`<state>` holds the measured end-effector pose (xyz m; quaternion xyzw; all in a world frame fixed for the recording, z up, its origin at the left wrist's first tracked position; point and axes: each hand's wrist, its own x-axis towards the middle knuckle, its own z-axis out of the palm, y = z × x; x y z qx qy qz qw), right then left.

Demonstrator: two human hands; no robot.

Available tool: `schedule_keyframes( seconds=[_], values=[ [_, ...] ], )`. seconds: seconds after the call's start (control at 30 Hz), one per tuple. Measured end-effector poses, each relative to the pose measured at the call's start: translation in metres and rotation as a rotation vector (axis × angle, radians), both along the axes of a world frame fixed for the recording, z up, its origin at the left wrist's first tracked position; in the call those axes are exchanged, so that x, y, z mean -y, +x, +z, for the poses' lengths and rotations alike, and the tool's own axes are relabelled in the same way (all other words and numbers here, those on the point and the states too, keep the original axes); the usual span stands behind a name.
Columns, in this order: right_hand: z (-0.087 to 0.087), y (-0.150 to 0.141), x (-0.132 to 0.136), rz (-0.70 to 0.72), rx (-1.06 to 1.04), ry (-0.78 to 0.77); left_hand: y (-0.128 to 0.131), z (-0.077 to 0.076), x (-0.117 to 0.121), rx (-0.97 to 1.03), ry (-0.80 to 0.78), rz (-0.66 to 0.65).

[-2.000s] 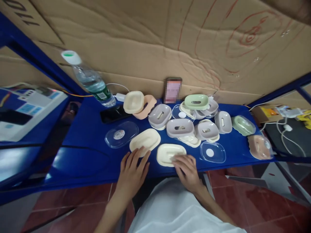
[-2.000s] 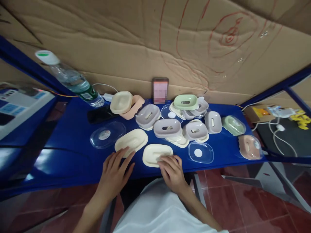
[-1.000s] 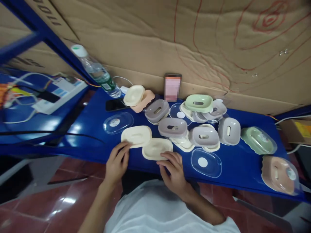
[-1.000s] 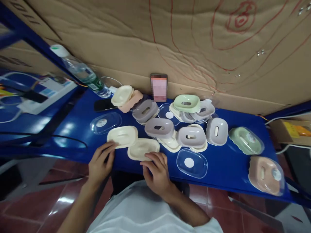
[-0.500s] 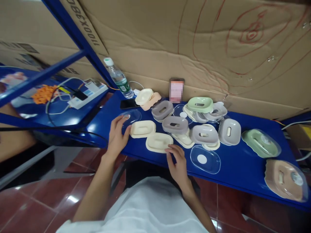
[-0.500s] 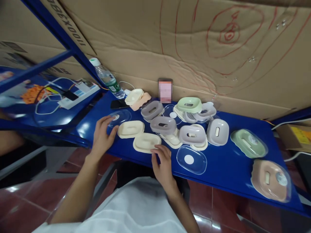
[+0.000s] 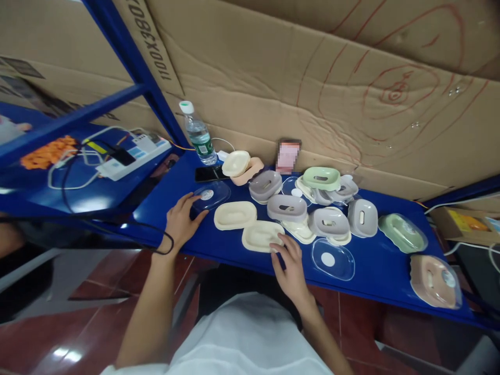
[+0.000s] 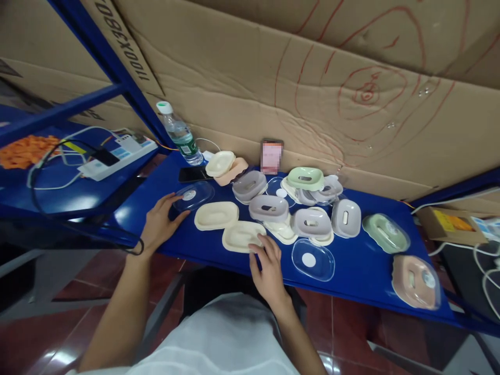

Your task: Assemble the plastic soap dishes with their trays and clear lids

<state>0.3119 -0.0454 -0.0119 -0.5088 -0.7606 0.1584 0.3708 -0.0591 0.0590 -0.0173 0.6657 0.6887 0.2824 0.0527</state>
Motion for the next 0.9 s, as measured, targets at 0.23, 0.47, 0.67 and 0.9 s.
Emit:
schedule_keyframes(
  seconds=[0.23,0.47,0.67,0.9],
  values=[
    [0.008,-0.007,-0.002,0.083,0.145,-0.043,-0.003,-0.004,0.015,0.104,0.148,-0.011],
    [0.011,-0.008,0.003,0.118,0.154,-0.039,0.002,-0.002,0.014,0.130,0.215,-0.013],
    [0.038,0.018,-0.015,0.189,0.183,0.067,0.000,-0.009,0.026,0.101,0.182,-0.076],
    [0.058,0.027,-0.075,-0.121,0.431,0.087,0.040,0.007,0.072,0.049,0.212,-0.165]
  ],
)
